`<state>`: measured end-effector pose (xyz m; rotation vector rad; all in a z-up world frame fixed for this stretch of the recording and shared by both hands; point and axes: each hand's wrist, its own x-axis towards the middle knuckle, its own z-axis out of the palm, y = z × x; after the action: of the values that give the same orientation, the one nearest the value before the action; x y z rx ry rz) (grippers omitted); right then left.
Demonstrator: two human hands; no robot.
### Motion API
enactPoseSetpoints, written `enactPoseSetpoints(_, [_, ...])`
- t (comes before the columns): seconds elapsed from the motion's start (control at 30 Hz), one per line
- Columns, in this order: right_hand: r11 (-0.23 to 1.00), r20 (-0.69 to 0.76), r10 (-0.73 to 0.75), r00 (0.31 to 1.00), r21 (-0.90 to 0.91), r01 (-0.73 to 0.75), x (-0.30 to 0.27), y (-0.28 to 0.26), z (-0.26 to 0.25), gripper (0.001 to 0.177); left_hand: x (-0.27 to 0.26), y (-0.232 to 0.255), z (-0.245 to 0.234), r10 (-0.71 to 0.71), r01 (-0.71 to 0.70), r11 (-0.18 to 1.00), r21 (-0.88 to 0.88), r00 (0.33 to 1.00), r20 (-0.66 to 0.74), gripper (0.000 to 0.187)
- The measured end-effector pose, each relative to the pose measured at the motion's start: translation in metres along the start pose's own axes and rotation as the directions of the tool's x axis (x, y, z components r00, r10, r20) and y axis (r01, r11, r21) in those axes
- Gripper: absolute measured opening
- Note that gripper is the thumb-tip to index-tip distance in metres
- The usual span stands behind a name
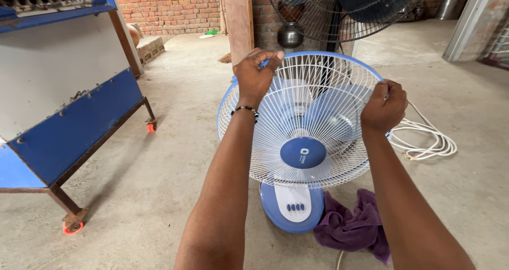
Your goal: The person wipes the base and neck of a blue and white pedestal fan with a purple cloth, then attaches the front wire grille to the fan head, aligning and securing it in place.
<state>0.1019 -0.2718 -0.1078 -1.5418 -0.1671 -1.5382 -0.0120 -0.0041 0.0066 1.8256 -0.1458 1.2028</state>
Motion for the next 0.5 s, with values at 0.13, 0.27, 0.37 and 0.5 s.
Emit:
enactPoseSetpoints(0.13, [0.991,0.039,0.131,0.991,0.006,-0.132,-0.001,0.003,0.002,0.019,-0.005,0.010,-0.008,-0.042,0.042,0.999,0.014,0.997,0.060,0.034])
enactPoseSetpoints(0.27, [0.980,0.043,0.181,0.983,0.079,-0.184,0.001,0.003,0.002,0.021,-0.019,0.015,-0.007,0.016,-0.029,0.940,0.339,0.999,0.043,0.045])
enactPoseSetpoints(0.37, [0.976,0.047,0.139,0.989,0.164,-0.145,0.004,0.002,0.002,0.019,-0.028,0.011,-0.003,0.352,-0.317,0.883,0.345,0.935,-0.041,0.049])
enactPoseSetpoints(0.5, [0.940,0.105,-0.121,0.987,0.331,0.080,-0.005,0.014,-0.016,0.024,-0.034,0.001,0.000,0.388,-0.344,0.837,0.425,0.922,-0.018,0.050])
